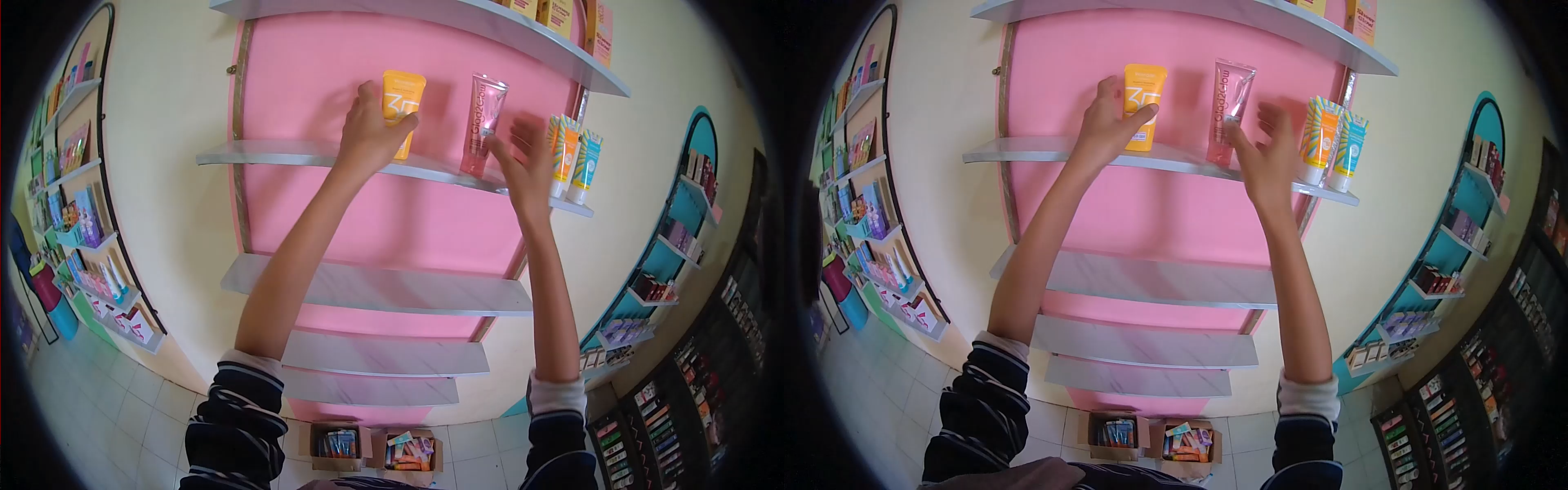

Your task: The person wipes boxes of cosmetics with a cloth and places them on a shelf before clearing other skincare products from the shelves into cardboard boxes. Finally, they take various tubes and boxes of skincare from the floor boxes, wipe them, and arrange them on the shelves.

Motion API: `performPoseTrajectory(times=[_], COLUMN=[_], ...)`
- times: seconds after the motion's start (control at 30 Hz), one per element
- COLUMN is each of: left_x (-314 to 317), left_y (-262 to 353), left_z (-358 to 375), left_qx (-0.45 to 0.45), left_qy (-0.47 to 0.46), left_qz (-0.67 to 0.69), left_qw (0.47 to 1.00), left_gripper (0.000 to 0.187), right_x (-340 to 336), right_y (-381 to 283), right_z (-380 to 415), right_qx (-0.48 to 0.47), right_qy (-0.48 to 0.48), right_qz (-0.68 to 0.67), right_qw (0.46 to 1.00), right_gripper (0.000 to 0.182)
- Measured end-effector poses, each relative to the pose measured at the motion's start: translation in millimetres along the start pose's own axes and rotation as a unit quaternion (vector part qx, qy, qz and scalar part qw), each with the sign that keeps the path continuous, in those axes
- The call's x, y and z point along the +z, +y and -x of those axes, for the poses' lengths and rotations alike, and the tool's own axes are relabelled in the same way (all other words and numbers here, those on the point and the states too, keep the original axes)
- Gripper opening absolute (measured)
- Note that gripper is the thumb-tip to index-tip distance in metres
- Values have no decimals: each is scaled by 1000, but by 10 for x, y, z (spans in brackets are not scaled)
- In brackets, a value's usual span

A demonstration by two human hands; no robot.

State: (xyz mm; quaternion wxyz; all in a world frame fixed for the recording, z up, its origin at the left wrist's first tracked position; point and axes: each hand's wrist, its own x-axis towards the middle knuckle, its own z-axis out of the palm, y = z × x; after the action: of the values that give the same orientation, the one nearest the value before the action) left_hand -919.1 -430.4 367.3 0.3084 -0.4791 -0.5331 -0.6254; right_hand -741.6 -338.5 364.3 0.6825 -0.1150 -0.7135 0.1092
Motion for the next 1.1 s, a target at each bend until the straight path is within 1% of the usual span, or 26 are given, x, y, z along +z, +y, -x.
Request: performPoseTrajectory(times=[0.03, 0.07, 0.1, 0.13, 0.17, 0.2, 0.23, 0.3, 0.33, 0.37, 0.4, 0.43, 0.47, 0.5, 0.57, 0.63, 0.67, 0.73, 0.77, 0.83, 0.87, 0.9, 0.97, 1.0, 1.03, 1.1], left_x=[10, 40, 128, 201, 217, 234, 292, 251, 246, 260, 287, 324, 366, 414, 586, 875, 1036, 1345, 1435, 1606, 1591, 1575, 1581, 1607, 1626, 1738], left_y=[29, 53, -17, -117, -139, -161, -162, -8, 104, 204, 289, 373, 466, 561, 695, 763, 788, 820, 847, 884, 953, 1018, 1106, 1126, 1149, 1124], left_z=[-47, -96, -141, -162, -179, -206, -203, -157, -113, -78, -45, -29, -23, -7, 21, -16, -37, -79, -73, -64, -43, -20, 41, 62, 66, 52], left_qx=[-68, -135, -131, -123, -115, -120, -119, -160, -171, -168, -165, -162, -164, -172, -184, -184, -185, -219, -218, -239, -235, -235, -258, -261, -270, -282], left_qy=[-64, -130, -135, -144, -151, -172, -176, -171, -185, -188, -199, -208, -210, -215, -221, -205, -204, -177, -174, -199, -211, -211, -231, -231, -237, -239], left_qz=[41, 84, 92, 92, 92, 127, 133, 264, 334, 338, 379, 419, 422, 434, 447, 421, 423, 351, 352, 405, 410, 407, 436, 432, 440, 445], left_qw=[995, 979, 978, 978, 977, 970, 968, 936, 909, 907, 889, 869, 867, 858, 847, 864, 863, 893, 893, 859, 856, 857, 830, 832, 823, 816], left_gripper=[61, 61, 61, 55, 50, 39, 39, 28, 25, 25, 27, 29, 29, 27, 25, 32, 32, 40, 40, 45, 45, 45, 43, 43, 43, 43], right_x=[89, 160, 216, 251, 281, 295, 302, 278, 209, 62, -129, -361, -578, -806, -1192, -1524, -1644, -1798, -1785, -1761, -1741, -1710, -1658, -1642, -1614, -1540], right_y=[71, 67, 71, 84, 98, 115, 135, 75, 39, -76, -166, -140, -197, -77, 101, 520, 699, 969, 977, 1011, 1007, 1003, 993, 979, 968, 978], right_z=[-98, -152, -184, -198, -203, -203, -201, -202, -182, -149, -129, -157, -167, -252, -385, -550, -566, -607, -587, -517, -496, -495, -477, -492, -499, -520], right_qx=[16, 75, 133, 133, 129, 125, 126, 131, 109, 101, 92, 60, 52, 61, 135, 232, 232, 319, 336, 319, 296, 296, 270, 270, 273, 235], right_qy=[0, -23, -44, -38, -53, -69, -66, -54, -13, 33, 77, 123, 150, 180, 172, 131, 130, 55, 23, -6, -40, -40, -73, -99, -100, -104], right_qz=[29, 4, -20, -11, -9, -8, -1, -14, -31, -63, -93, -88, -151, -133, -109, -203, -201, -367, -381, -391, -394, -397, -434, -441, -444, -424], right_qw=[999, 997, 990, 990, 990, 990, 990, 990, 993, 992, 988, 987, 976, 973, 970, 942, 943, 872, 861, 863, 869, 868, 856, 850, 847, 868], right_gripper=[57, 60, 62, 62, 60, 57, 57, 49, 41, 35, 29, 21, 19, 20, 23, 23, 23, 29, 32, 34, 42, 42, 49, 51, 51, 48])
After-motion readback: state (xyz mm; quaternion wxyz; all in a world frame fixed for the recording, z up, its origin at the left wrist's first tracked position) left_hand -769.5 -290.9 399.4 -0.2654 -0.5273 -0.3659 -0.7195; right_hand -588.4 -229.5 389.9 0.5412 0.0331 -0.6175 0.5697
